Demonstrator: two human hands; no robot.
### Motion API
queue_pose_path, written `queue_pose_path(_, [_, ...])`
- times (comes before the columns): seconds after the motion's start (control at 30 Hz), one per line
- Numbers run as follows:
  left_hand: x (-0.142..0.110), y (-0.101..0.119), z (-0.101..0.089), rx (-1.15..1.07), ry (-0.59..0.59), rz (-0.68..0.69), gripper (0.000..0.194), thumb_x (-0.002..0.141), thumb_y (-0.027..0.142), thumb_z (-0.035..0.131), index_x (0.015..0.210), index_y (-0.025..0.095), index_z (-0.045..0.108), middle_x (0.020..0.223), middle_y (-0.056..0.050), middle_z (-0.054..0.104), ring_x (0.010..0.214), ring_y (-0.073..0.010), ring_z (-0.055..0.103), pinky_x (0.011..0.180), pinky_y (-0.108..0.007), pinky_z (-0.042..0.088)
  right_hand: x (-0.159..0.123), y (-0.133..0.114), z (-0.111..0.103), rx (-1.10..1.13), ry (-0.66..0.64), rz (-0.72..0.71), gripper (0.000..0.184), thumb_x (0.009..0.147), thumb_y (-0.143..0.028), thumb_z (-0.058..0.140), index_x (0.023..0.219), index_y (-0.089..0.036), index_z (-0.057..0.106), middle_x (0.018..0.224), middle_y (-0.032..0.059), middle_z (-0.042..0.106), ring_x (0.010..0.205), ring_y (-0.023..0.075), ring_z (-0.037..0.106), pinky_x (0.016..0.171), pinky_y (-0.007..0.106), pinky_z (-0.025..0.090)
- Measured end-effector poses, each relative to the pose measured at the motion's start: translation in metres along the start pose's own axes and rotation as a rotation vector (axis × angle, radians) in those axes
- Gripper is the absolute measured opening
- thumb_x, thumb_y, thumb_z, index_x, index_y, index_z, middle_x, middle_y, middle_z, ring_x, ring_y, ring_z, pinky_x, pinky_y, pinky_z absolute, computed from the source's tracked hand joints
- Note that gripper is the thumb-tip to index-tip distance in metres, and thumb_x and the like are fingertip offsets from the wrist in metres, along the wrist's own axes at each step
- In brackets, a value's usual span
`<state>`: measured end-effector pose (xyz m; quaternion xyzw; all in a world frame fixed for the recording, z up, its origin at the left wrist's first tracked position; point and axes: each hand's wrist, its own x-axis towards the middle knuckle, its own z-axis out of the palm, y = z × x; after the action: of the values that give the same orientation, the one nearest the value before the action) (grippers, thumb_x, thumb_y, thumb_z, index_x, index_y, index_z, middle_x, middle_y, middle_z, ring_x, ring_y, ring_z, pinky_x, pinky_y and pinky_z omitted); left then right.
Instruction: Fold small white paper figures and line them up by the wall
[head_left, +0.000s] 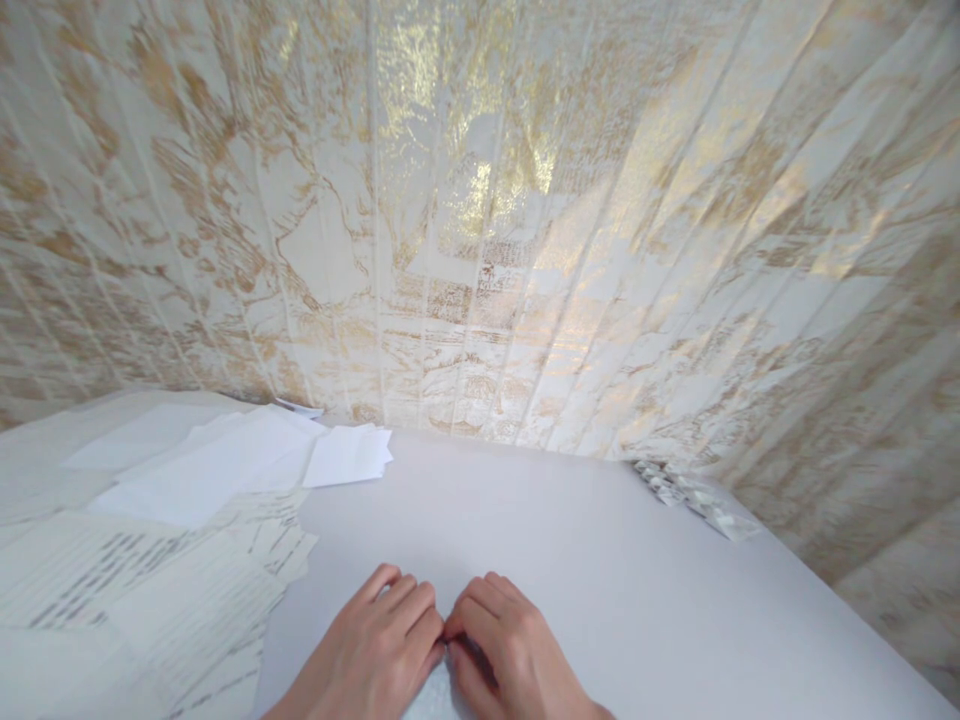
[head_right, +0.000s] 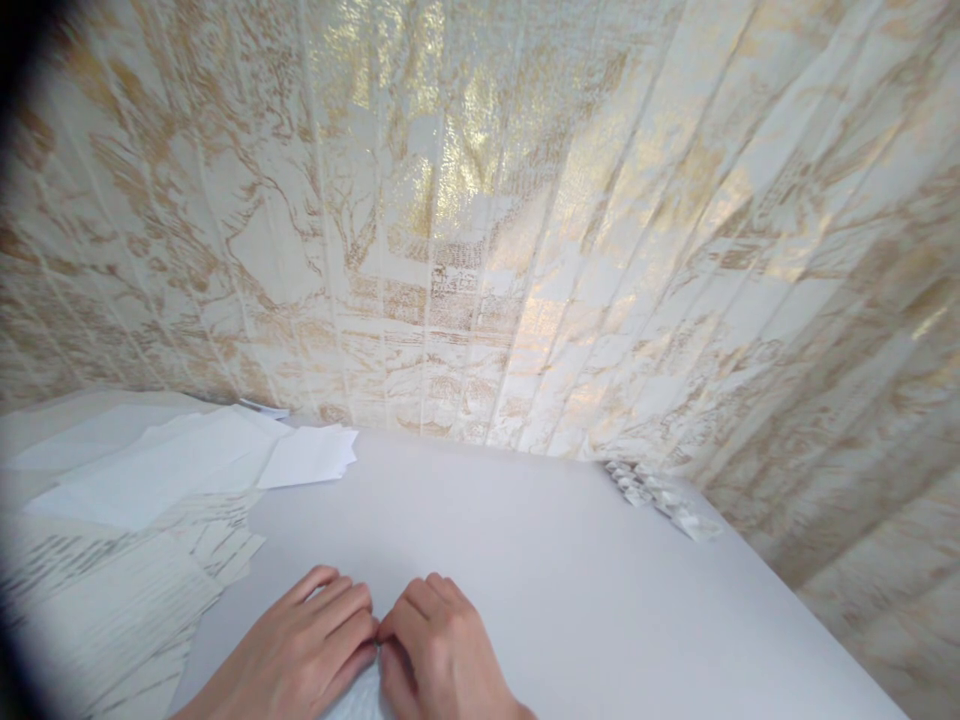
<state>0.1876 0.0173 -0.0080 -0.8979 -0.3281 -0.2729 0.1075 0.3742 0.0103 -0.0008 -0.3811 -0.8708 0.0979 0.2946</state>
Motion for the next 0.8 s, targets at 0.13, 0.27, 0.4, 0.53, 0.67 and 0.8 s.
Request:
queue_pose_path(0.13, [0.000, -0.002, 0.003, 0.007, 0.013, 0.013, 0.030, 0.083, -0.005, 0.047, 0.071, 0.020, 0.057, 0.071, 0.001, 0.060, 0.067, -0.0211, 0.055, 0.075, -0.039, 0.036, -0.001, -0.001, 0.000, 0.014, -0.013, 0.025, 0.017, 0.075, -0.004, 0.057, 0.080, -0.019, 0.061, 0.079, 0.0042, 0.066, 0.072, 0.0205, 0.058, 0.068, 0.031, 0.043])
queue_pose_path(0.27, [0.000, -0.003, 0.005, 0.018, 0.022, 0.005, 0.035, 0.090, -0.003, 0.038, 0.071, 0.020, 0.057, 0.071, 0.001, 0.060, 0.066, -0.0211, 0.055, 0.075, -0.039, 0.037, -0.001, -0.002, -0.001, 0.024, -0.009, 0.035, 0.016, 0.076, -0.005, 0.059, 0.080, -0.020, 0.060, 0.078, 0.0026, 0.065, 0.072, 0.0202, 0.058, 0.069, 0.030, 0.044])
queue_pose_path(0.4, [0.004, -0.002, -0.002, 0.023, -0.009, 0.008, 0.037, 0.093, -0.001, 0.035, 0.072, 0.021, 0.057, 0.071, 0.001, 0.061, 0.066, -0.0208, 0.056, 0.073, -0.038, 0.039, -0.001, -0.002, -0.001, -0.020, -0.023, 0.025, 0.017, 0.078, -0.005, 0.058, 0.080, -0.021, 0.057, 0.078, 0.0019, 0.064, 0.071, 0.0202, 0.059, 0.069, 0.030, 0.045])
queue_pose_path(0.53, [0.006, 0.000, -0.013, -0.033, -0.107, -0.033, 0.031, 0.091, 0.001, 0.041, 0.073, 0.021, 0.058, 0.074, -0.001, 0.063, 0.066, -0.0215, 0.058, 0.068, -0.036, 0.042, -0.002, -0.002, 0.003, -0.140, -0.015, -0.041, 0.016, 0.079, -0.006, 0.054, 0.081, -0.021, 0.055, 0.078, 0.0039, 0.065, 0.070, 0.0220, 0.059, 0.066, 0.032, 0.046])
queue_pose_path(0.67, [0.004, 0.003, -0.014, -0.228, -0.184, -0.178, 0.022, 0.090, 0.006, 0.049, 0.076, 0.021, 0.056, 0.080, -0.001, 0.063, 0.074, -0.0219, 0.060, 0.067, -0.033, 0.044, -0.004, -0.002, 0.006, -0.245, 0.000, -0.085, 0.019, 0.078, -0.004, 0.051, 0.083, -0.022, 0.054, 0.076, 0.0044, 0.065, 0.065, 0.0224, 0.059, 0.060, 0.032, 0.046])
queue_pose_path(0.8, [0.000, 0.007, -0.010, -0.500, -0.180, -0.437, 0.017, 0.088, 0.010, 0.053, 0.094, 0.025, 0.058, 0.085, 0.003, 0.065, 0.077, -0.0190, 0.062, 0.071, -0.031, 0.048, -0.003, -0.004, 0.000, -0.173, -0.024, -0.038, 0.025, 0.077, 0.001, 0.051, 0.089, -0.021, 0.055, 0.080, 0.0041, 0.068, 0.068, 0.0211, 0.063, 0.063, 0.029, 0.048])
